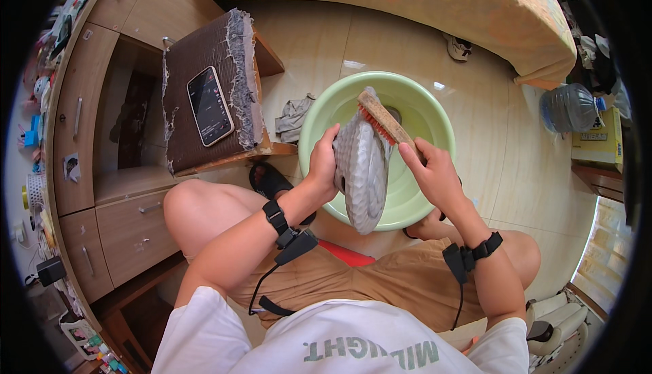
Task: The person cleans a pair of grey sandals by scrubbing the soles and tops with a wooden brush over a basin of water.
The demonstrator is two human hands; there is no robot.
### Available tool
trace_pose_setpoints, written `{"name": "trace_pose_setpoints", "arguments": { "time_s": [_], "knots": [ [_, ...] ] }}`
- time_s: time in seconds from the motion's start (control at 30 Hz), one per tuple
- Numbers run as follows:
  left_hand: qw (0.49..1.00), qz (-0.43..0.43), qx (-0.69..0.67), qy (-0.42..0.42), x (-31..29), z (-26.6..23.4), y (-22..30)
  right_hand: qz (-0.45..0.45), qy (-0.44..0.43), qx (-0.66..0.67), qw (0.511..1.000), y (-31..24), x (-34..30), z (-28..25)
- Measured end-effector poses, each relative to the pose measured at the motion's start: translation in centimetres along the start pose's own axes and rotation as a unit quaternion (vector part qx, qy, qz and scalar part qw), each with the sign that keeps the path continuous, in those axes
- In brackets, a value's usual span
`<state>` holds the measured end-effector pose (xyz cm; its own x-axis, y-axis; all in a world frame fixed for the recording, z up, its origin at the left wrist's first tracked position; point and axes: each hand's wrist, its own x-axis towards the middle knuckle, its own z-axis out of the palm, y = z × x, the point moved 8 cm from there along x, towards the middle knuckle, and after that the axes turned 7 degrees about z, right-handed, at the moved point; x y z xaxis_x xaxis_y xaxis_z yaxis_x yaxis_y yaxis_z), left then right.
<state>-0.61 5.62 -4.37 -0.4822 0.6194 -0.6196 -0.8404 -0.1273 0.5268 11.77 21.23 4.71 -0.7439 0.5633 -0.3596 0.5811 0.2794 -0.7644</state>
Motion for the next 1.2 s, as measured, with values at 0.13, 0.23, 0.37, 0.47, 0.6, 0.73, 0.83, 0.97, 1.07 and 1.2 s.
{"name": "trace_pose_setpoints", "arguments": {
  "time_s": [0.13,0.23,0.37,0.47,0.6,0.73,0.83,0.97,1.07,1.2],
  "knots": [
    [1.000,0.000,0.009,-0.002,0.1,-0.3,0.0,-0.023,-0.005,0.005,1.000,-0.8,-0.4,0.0],
    [1.000,0.009,0.024,0.003,0.1,-0.5,0.2,-0.062,-0.027,0.019,0.998,-1.9,-0.9,0.4],
    [1.000,0.004,0.026,-0.002,-0.1,0.0,0.1,-0.016,-0.001,0.008,1.000,-0.8,-0.3,0.0],
    [1.000,-0.006,0.017,-0.008,-0.3,0.3,0.0,0.010,0.016,-0.010,1.000,-0.2,-0.1,-0.3],
    [1.000,0.004,0.028,-0.002,-0.1,-0.2,0.2,-0.011,0.016,-0.017,1.000,-0.5,-0.3,0.0],
    [0.999,0.015,0.035,0.029,0.1,-0.8,0.4,-0.055,-0.026,0.009,0.998,-1.4,-1.0,0.5],
    [0.999,-0.004,0.038,0.032,0.0,-0.8,0.0,-0.028,-0.017,-0.003,0.999,-1.0,-0.7,0.2],
    [1.000,0.005,0.024,0.005,0.0,-0.2,0.0,-0.008,0.010,-0.005,1.000,-0.2,-0.3,-0.3],
    [0.999,0.010,0.037,0.002,0.0,-0.3,0.2,-0.018,0.007,-0.010,1.000,-0.3,-0.3,-0.1],
    [0.999,0.005,0.044,0.024,0.1,-0.8,0.1,-0.035,-0.025,0.009,0.999,-1.0,-0.6,0.3]
  ]
}}
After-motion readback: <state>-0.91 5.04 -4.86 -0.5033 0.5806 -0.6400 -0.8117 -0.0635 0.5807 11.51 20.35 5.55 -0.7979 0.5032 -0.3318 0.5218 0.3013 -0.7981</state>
